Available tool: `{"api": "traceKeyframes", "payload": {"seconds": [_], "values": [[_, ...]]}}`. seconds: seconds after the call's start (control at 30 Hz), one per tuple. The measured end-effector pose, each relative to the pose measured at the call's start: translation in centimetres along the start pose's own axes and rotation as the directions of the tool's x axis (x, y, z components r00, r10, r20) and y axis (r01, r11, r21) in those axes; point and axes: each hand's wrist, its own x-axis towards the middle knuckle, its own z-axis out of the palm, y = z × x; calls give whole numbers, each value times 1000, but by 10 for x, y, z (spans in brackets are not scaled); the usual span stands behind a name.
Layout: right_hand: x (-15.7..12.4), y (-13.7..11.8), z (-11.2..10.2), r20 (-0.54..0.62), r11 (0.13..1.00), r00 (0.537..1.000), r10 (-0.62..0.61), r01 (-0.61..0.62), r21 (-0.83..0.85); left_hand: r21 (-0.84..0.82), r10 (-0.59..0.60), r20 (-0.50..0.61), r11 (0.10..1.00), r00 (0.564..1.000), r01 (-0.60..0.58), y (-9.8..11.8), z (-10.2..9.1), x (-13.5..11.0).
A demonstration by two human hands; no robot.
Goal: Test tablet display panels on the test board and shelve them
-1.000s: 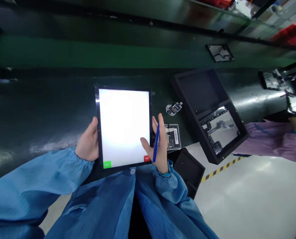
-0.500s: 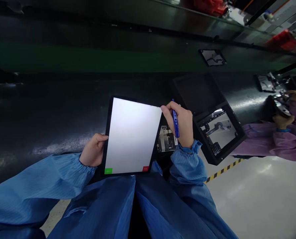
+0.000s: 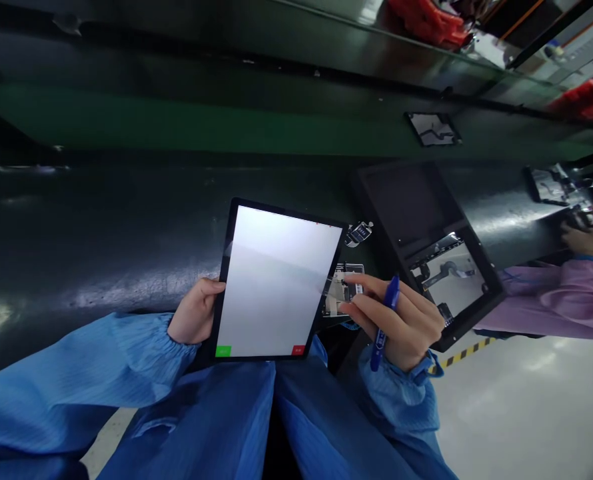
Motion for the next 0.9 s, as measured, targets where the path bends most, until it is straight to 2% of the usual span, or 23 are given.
{"api": "traceKeyframes", "payload": {"seconds": [0.13,0.2,0.27,0.37,0.43,0.47,0.57,0.63,0.7,0.83,0.9], "values": [[-2,7,-11,49,998,998,37,-39,51,29,19,-5,999,1000,-19,2,2,1],[4,10,-15,72,986,996,48,-59,155,40,6,-48,999,999,-4,4,5,2],[18,12,-13,110,941,994,15,-51,335,42,-10,-99,999,995,14,4,8,2],[52,8,7,199,801,976,-90,-48,597,50,-37,-116,998,993,43,3,12,2],[76,2,28,284,742,951,-124,-101,662,51,-69,-107,996,992,74,2,12,1],[87,1,39,304,729,947,-105,-135,672,50,-82,-106,995,991,88,2,12,0],[103,4,59,272,662,949,157,-306,684,54,-122,-120,990,985,129,4,10,-2],[96,14,63,262,557,928,266,-370,744,40,-138,-122,989,983,144,7,9,-2],[81,27,62,273,490,928,253,-366,791,2,-121,-125,993,985,122,9,8,-2],[48,48,69,320,530,926,201,-377,760,-68,-25,-160,998,987,14,10,5,1],[41,54,79,316,501,922,224,-387,774,-89,1,-168,996,986,-16,11,5,1]]}}
